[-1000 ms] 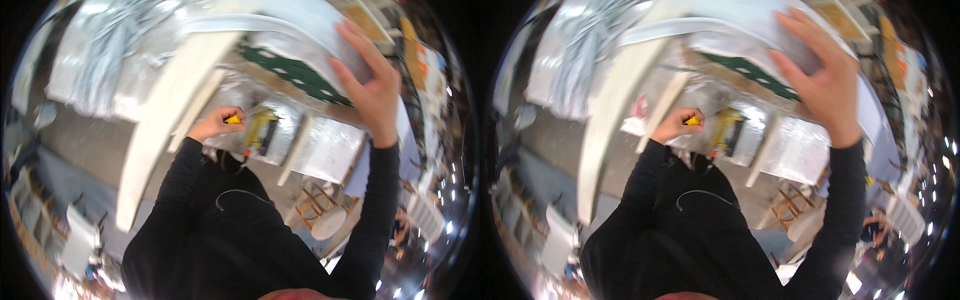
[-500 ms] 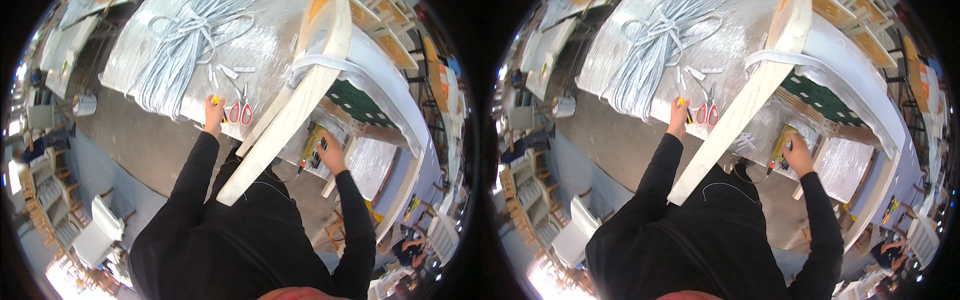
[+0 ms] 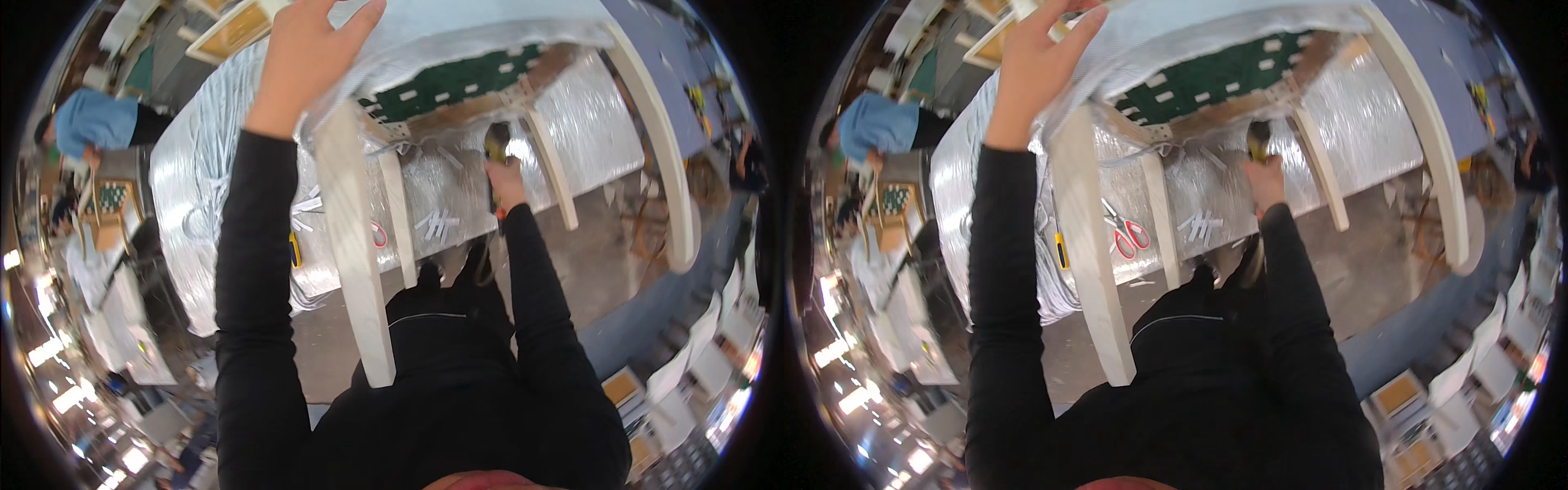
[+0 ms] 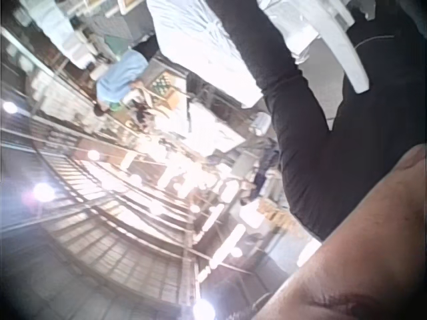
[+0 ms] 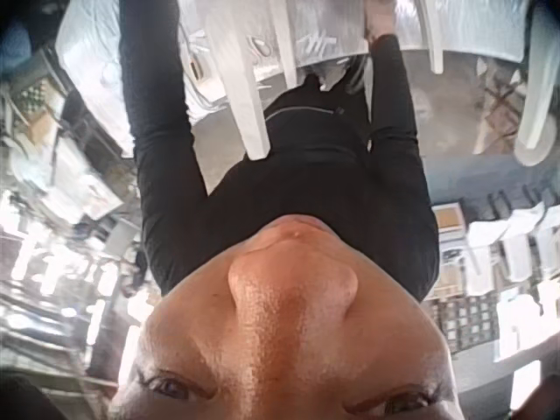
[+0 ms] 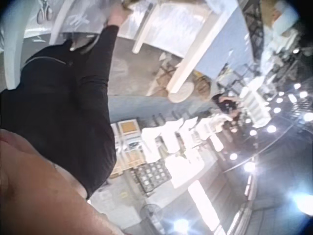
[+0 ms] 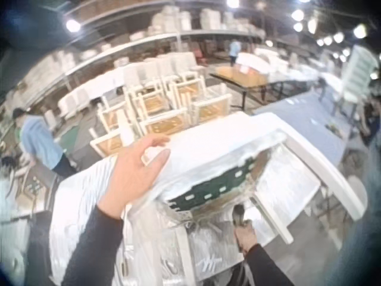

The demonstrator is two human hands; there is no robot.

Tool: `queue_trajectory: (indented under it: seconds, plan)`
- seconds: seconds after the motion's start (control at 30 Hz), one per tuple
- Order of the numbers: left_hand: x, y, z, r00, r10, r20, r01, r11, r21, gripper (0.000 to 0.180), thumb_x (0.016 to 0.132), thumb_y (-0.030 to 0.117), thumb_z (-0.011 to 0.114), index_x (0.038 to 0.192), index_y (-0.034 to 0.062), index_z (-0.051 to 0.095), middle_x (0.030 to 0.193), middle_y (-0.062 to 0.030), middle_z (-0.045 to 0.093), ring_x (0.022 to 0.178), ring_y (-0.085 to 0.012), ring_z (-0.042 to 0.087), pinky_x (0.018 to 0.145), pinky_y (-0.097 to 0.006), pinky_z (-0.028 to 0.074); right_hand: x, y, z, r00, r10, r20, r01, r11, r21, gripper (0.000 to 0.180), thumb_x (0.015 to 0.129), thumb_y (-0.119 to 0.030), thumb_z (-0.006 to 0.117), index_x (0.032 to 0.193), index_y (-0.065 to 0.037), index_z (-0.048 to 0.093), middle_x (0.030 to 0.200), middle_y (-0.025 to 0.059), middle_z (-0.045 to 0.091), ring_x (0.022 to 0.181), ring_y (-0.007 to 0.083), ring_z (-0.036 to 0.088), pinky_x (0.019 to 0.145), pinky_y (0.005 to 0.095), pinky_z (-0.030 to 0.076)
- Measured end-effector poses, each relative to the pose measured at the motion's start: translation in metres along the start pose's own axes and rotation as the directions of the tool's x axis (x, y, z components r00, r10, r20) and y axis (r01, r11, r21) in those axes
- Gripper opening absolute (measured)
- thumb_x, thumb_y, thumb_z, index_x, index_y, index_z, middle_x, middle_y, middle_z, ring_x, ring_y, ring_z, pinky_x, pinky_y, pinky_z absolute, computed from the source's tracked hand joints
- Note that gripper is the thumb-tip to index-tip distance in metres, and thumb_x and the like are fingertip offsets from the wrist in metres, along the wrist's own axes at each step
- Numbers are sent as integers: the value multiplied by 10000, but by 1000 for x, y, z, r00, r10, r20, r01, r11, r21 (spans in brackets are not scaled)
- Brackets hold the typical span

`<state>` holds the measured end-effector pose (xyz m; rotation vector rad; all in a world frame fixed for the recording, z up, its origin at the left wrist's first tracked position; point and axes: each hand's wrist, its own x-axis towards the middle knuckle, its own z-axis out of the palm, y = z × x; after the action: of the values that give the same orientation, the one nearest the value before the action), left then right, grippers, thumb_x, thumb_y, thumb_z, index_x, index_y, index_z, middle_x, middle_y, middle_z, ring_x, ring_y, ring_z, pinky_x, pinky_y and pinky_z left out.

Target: The person attaches a light blue fabric strip to the underside of a white wooden chair frame. They use red scissors to trim the fabric and a yellow pneumatic staple gun to secure it to the wood. The process involves repeated measuring, cutting, and stapling along the chair's edge.

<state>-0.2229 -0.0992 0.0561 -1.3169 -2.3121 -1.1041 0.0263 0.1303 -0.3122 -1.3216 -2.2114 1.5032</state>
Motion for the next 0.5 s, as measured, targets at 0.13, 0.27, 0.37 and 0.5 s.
queue_trajectory:
  seconds: [0.13, 0.27, 0.37, 0.5]
  plan:
    - [9, -16, 9, 967, -101, 232, 82, 992, 92, 577, 983, 401, 758, 1403, 17, 662, 1401, -245, 679, 1341, -365, 634, 1146, -417, 468, -57, -120, -20, 967, -17, 255, -164, 724, 670, 368, 940, -200, 725, 1232, 6, 639, 776, 45, 675, 729, 165, 709, 737, 297, 590]
    - [24, -15, 28, 933, -160, 321, 161, 987, 24, 619, 982, 386, 774, 1467, 24, 641, 1444, -201, 685, 1361, -288, 630, 1167, -376, 446, -113, -176, -3, 923, -354, -152, 340, 563, 753, 399, 895, -105, 781, 1253, 24, 660, 872, 87, 747, 788, 199, 750, 770, 303, 599]
    - [26, 2, 26, 902, -219, 373, 236, 972, 1, 621, 959, 337, 802, 1451, -9, 644, 1398, -179, 711, 1318, -236, 639, 1142, -350, 454, -118, -210, -12, 728, -588, -353, 679, 547, 490, 445, 851, -98, 832, 1249, 27, 678, 930, 115, 783, 838, 231, 779, 804, 307, 600]
    - [26, 5, 26, 899, -245, 362, 249, 968, 36, 624, 952, 330, 811, 1442, -18, 645, 1385, -177, 716, 1308, -229, 640, 1134, -345, 457, -108, -214, 3, 621, -699, -355, 783, 576, 236, 520, 787, -114, 871, 1241, 46, 675, 987, 151, 799, 894, 284, 803, 814, 329, 600]
